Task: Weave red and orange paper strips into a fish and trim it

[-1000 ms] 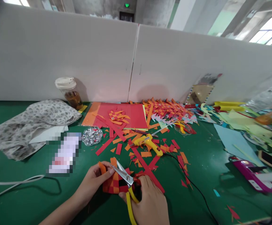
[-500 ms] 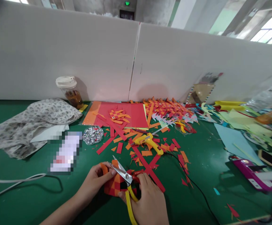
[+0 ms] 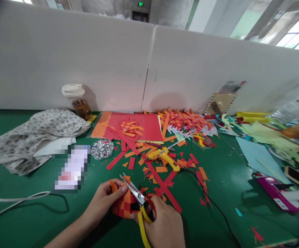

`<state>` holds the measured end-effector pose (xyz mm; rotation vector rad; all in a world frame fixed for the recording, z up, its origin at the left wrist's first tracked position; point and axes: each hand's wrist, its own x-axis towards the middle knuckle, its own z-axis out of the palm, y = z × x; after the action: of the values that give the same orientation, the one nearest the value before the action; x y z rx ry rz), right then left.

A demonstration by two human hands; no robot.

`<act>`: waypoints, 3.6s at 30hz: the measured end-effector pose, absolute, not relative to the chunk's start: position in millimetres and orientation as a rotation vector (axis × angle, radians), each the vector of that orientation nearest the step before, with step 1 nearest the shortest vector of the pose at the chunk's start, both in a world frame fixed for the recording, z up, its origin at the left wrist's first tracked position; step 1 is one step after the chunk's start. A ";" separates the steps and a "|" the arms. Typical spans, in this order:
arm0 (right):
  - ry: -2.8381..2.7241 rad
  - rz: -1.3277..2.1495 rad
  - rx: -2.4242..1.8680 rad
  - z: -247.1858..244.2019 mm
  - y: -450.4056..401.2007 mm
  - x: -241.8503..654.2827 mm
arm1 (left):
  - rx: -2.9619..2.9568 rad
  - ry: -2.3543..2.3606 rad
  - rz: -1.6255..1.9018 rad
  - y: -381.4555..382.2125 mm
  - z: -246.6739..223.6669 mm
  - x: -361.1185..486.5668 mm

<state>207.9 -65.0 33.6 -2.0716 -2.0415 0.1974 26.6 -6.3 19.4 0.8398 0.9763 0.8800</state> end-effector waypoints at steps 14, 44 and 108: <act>-2.077 0.199 -2.051 40.7 -63.5 207.6 | 0.794 0.922 0.907 -6.2 17.3 27.8; -2.052 0.235 -2.045 40.9 -64.7 205.0 | 0.914 0.946 1.001 -9.5 21.3 27.2; -2.094 0.117 -1.989 46.1 -63.8 204.2 | 0.904 1.022 1.064 -10.6 25.1 25.3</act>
<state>204.2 -63.8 46.1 -1.9892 -2.0943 0.1167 25.3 -10.6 25.1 0.9042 1.0220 1.0638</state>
